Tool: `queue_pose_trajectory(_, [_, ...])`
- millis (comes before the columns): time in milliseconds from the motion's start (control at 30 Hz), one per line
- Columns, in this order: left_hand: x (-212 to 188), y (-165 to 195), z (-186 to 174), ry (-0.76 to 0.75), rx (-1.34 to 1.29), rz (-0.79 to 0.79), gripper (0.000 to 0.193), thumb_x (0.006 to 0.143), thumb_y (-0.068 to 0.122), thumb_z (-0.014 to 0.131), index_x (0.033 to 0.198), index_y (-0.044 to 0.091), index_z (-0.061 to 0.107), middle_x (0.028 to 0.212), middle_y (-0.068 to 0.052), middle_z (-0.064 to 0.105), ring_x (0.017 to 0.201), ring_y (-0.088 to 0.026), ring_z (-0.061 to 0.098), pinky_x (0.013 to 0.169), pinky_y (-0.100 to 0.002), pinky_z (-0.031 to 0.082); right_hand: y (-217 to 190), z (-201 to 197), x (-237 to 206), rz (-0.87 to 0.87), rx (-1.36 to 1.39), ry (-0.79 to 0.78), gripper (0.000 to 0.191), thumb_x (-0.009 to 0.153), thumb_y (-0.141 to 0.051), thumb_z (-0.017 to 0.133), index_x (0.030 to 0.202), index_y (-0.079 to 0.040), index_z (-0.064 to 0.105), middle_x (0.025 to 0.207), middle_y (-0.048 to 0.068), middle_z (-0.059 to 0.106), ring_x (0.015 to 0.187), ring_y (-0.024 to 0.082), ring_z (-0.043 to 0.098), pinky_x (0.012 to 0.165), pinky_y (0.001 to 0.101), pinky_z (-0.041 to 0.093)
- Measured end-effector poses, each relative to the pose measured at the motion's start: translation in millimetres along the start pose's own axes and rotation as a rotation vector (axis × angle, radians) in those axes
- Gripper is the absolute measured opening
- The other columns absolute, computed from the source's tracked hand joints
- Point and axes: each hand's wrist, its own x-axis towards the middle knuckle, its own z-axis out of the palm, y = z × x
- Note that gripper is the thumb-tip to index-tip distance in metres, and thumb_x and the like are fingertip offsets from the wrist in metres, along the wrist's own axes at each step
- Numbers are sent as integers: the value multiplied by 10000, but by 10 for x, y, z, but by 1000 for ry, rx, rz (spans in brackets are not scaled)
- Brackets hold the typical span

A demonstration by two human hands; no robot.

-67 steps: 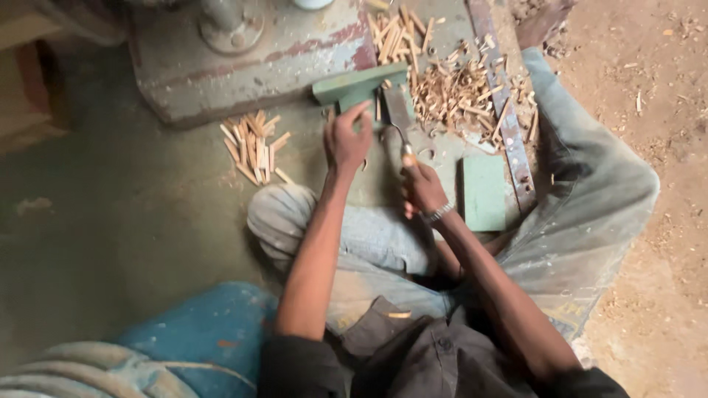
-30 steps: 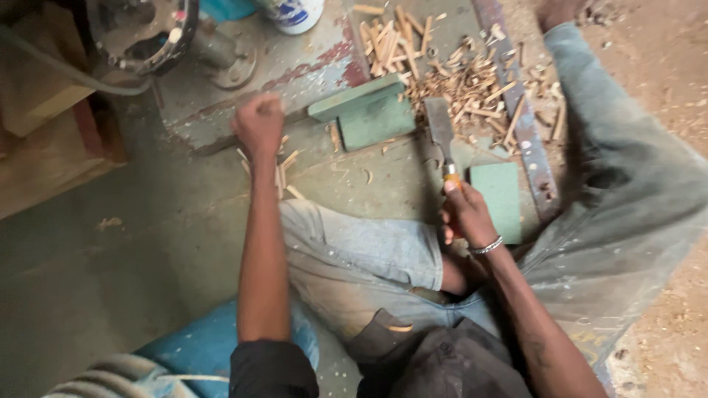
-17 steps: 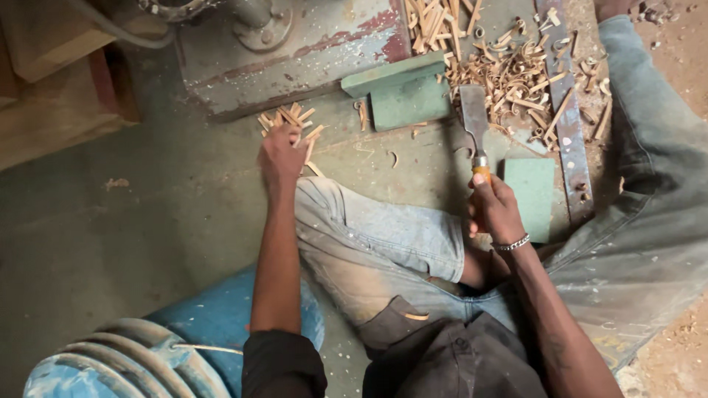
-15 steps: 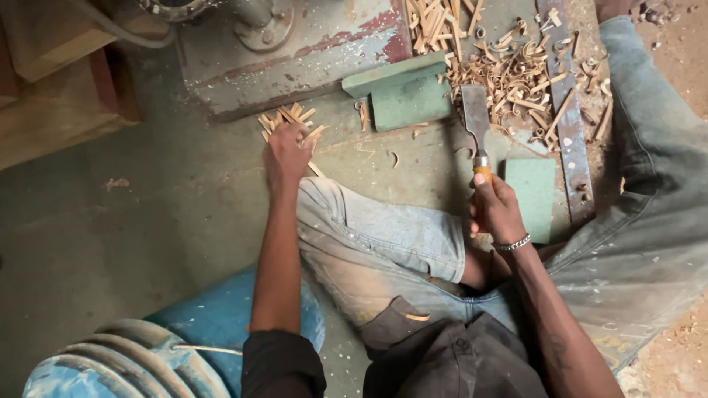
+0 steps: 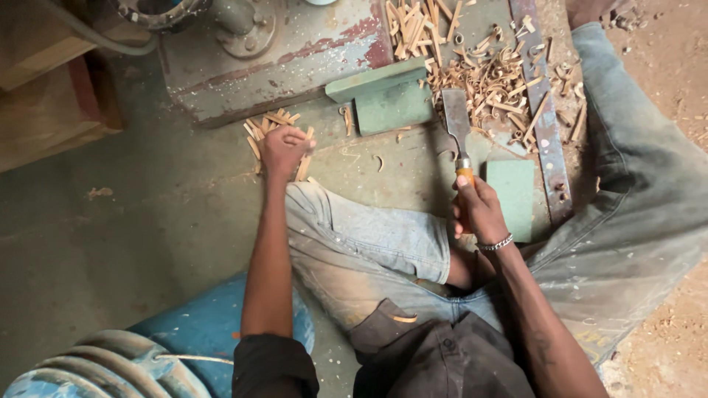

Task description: The person sits cross-legged on the floor and uses a chisel to shave and split small wooden sticks against a green block, cutting thin slivers off one stick at a time and setting the cut pieces aside with the growing pile of shavings.

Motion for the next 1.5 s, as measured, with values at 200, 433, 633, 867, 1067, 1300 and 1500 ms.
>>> queue_pose_trajectory(200, [125,497,741,-77,-232,-187,299,752,180,897,963,31,746,892,-84,791,672,-100,700,527,-233,544,17,-25,17,8,-4,20,356,1026,-424,527,1022,-68,530,626,53,522,363,155,504,324,308,432])
queue_pose_trajectory(433, [224,882,1494,169,-39,145,224,678,209,919,794,47,816,738,-97,793,596,-122,744,610,-263,581,-2,-3,-21,7,-98,66,349,1015,-423,529,1031,-74,532,629,46,531,357,152,501,318,302,417])
queue_pose_trajectory(633, [251,845,1516,203,-82,41,235,754,257,892,804,50,793,706,-91,779,593,-179,739,622,-301,558,-7,182,-171,-76,-249,55,357,1040,-409,510,1077,-57,563,551,34,501,354,146,481,333,305,379])
queue_pose_trajectory(867, [-660,723,1286,171,3,494,213,997,156,697,1165,31,735,1221,-153,708,1137,-321,700,969,-409,569,82,398,-275,-87,-588,42,367,1016,-418,488,1110,-70,557,502,105,566,346,193,573,359,361,454])
queue_pose_trajectory(1067, [-1041,706,1241,48,67,654,309,1002,164,661,1250,-17,697,1426,-245,608,1383,-401,554,1133,-457,466,333,509,-148,-309,-970,212,413,1037,-451,514,1147,-63,602,605,229,609,613,454,630,555,553,444])
queue_pose_trajectory(1300, [-1058,616,1272,-10,43,618,358,1020,187,639,1271,-67,669,1421,-266,602,1398,-415,539,1172,-458,450,350,560,-138,-175,-923,186,424,1021,-472,470,1107,-68,566,636,242,630,632,463,667,592,561,475])
queue_pose_trajectory(1500, [-966,504,1325,-87,92,598,397,1005,225,643,1265,-73,672,1408,-293,596,1404,-431,516,1208,-506,381,357,607,-100,-230,-1023,184,381,1055,-420,468,1094,-43,516,722,285,640,726,513,634,625,607,447])
